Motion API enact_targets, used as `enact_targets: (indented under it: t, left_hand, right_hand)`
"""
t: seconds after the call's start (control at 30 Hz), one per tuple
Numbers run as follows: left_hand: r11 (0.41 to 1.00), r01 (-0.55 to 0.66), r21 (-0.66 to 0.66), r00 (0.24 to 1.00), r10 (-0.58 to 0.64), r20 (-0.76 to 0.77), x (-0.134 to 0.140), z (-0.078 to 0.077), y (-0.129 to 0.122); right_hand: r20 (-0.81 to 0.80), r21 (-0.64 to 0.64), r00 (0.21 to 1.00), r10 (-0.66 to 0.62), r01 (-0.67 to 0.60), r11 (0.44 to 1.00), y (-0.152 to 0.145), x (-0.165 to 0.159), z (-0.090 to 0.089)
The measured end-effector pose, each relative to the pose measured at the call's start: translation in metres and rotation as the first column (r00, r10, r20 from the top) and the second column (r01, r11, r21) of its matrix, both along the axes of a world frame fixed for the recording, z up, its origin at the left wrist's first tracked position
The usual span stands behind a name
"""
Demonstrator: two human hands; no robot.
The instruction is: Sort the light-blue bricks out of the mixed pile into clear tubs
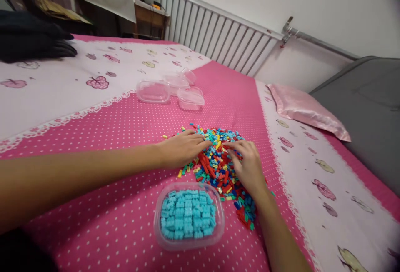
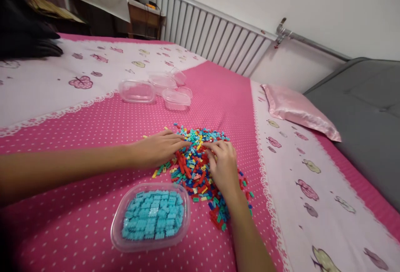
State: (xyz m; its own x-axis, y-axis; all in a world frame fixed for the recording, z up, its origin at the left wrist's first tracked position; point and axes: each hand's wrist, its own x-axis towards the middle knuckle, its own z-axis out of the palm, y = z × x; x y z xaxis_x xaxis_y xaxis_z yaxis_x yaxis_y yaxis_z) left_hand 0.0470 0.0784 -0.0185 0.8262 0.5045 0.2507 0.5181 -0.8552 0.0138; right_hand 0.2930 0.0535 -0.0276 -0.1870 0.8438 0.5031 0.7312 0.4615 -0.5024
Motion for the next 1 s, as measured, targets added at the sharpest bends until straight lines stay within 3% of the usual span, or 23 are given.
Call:
enact_targets:
  t: [0.23, 0.37, 0.47, 0.63, 0.87, 1.0]
  left_hand:
    - [1.0, 0.025, -0.017, 0.998, -0.026, -0.048, -0.009, 0.008, 0.008]
    - [0.999, 0.03, -0.038, 0.997, -0.033, -0.069, -0.037, 0.016, -0.001]
    - [0.992, -0.059, -0.115, 0.998, 0.06, 0.011, -0.059, 0.019, -0.015]
    - [0.937, -0.077, -0.342, 0.977, 0.14, 0.164, -0.069, 0.022, -0.042]
    - [0.91, -0.071, -0.408, 0.977, 0.146, 0.155, -0.059, 0.024, -0.054]
    - [0.914, -0.111, -0.389, 0.977, 0.172, 0.124, -0.06, 0.018, -0.055]
  right_hand:
    - [-0.297, -0.12, 0.952, 0.072, -0.112, 0.986, -0.012, -0.008, 0.013]
    - [-0.553, -0.264, 0.828, 0.092, -0.279, 0.923, -0.019, -0.021, 0.016]
    - [-0.67, -0.303, 0.739, 0.075, -0.365, 0.88, -0.027, -0.032, 0.017]
    - [-0.688, -0.35, 0.718, 0.102, -0.452, 0.821, -0.039, -0.046, 0.017]
    - [-0.637, -0.312, 0.76, 0.129, -0.408, 0.858, -0.041, -0.047, 0.018]
    - [-0.536, -0.369, 0.822, 0.19, -0.431, 0.823, -0.04, -0.043, 0.019]
